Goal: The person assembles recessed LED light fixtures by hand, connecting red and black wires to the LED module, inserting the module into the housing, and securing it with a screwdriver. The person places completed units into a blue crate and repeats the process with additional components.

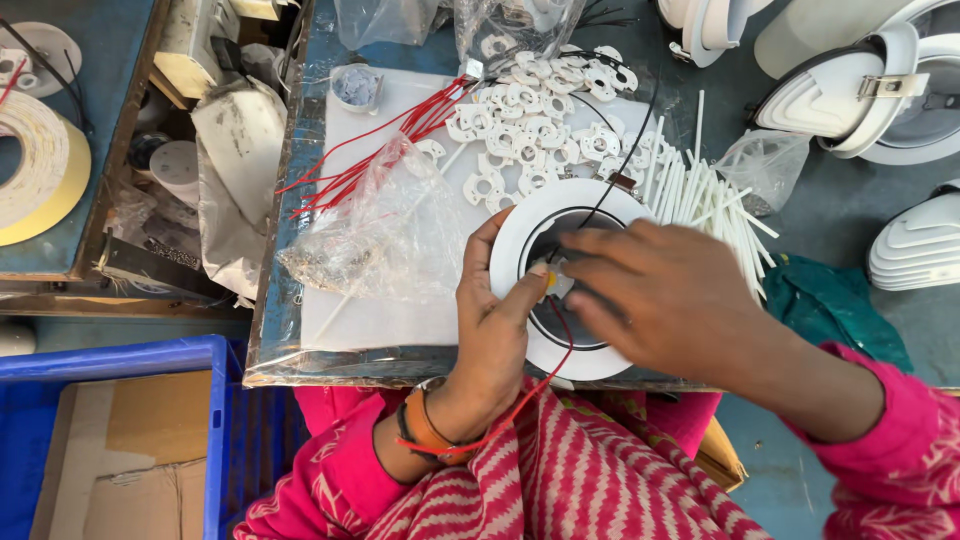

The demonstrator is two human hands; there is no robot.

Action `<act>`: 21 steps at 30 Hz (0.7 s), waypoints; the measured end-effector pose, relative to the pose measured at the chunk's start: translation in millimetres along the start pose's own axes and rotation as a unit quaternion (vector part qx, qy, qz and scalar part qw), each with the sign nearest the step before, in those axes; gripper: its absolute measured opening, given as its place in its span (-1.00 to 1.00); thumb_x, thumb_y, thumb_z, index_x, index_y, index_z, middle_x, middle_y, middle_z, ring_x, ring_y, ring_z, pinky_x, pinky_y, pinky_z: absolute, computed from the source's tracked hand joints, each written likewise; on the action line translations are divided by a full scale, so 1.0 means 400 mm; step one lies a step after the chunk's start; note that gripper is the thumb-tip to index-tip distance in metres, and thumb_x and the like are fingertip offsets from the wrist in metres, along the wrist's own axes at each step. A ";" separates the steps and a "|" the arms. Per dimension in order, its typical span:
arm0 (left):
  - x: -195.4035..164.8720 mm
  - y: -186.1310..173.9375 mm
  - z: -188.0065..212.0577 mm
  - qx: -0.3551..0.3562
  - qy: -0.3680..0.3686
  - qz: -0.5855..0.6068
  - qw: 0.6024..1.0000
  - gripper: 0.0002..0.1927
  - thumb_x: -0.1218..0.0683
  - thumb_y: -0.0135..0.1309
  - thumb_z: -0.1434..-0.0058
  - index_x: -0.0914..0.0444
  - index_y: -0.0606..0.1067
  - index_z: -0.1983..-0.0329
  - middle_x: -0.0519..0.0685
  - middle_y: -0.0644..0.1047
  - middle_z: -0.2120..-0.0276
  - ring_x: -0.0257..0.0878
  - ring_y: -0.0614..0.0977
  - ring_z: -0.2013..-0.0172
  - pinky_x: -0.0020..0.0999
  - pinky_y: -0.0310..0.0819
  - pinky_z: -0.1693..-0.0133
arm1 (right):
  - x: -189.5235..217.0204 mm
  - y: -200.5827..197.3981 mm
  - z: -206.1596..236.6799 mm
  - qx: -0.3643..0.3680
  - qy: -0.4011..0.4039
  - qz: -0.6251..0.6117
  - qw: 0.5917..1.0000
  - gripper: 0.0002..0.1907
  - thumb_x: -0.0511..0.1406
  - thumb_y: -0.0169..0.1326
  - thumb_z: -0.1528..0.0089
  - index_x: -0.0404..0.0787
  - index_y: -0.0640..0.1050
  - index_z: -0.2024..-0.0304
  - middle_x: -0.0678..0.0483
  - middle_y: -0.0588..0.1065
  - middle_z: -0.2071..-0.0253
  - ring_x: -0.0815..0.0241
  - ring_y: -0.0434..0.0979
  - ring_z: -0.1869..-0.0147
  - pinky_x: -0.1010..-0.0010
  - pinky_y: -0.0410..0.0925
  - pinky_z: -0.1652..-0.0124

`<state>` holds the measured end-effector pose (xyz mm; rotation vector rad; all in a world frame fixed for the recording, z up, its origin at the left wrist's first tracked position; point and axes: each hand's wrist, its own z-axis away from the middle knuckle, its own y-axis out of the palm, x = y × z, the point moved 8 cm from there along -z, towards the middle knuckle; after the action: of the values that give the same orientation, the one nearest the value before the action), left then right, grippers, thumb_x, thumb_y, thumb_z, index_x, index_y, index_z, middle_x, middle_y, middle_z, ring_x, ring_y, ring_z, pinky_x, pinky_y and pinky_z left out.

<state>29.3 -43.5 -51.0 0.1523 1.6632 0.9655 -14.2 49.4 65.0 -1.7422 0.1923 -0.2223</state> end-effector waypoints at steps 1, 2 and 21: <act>-0.004 0.002 0.004 0.009 0.014 -0.009 1.000 -0.40 0.36 -0.02 -0.26 0.36 0.22 -0.39 0.07 0.48 -0.12 -0.27 0.53 -0.09 -0.38 0.44 -0.16 | 0.001 0.021 -0.010 0.031 0.011 0.021 0.999 -0.56 -0.10 0.20 -0.16 -0.17 0.61 -0.01 0.03 0.57 -0.09 0.01 0.59 0.13 0.16 0.44 0.25; -0.008 0.006 0.007 0.018 0.028 -0.017 0.999 -0.41 0.35 -0.03 -0.28 0.36 0.22 -0.39 0.06 0.48 -0.14 -0.28 0.53 -0.11 -0.39 0.43 -0.18 | 0.005 0.044 -0.021 0.063 0.022 0.042 0.997 -0.48 -0.07 0.22 -0.10 -0.20 0.59 -0.02 -0.01 0.57 -0.06 -0.02 0.60 0.18 0.14 0.44 0.33; -0.011 0.033 0.024 0.051 0.014 -0.012 0.999 -0.44 0.31 -0.03 -0.33 0.35 0.19 -0.40 0.07 0.46 -0.14 -0.29 0.53 -0.10 -0.36 0.47 -0.16 | -0.032 -0.004 0.117 0.176 0.015 0.234 0.956 -0.48 -0.33 0.09 -0.06 -0.23 0.57 -0.12 0.05 0.54 0.25 0.13 0.54 0.11 0.31 0.43 0.13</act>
<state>34.1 -32.4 -39.3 0.1875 1.7378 0.8700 -14.7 97.4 57.9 -1.2951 0.5457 0.0646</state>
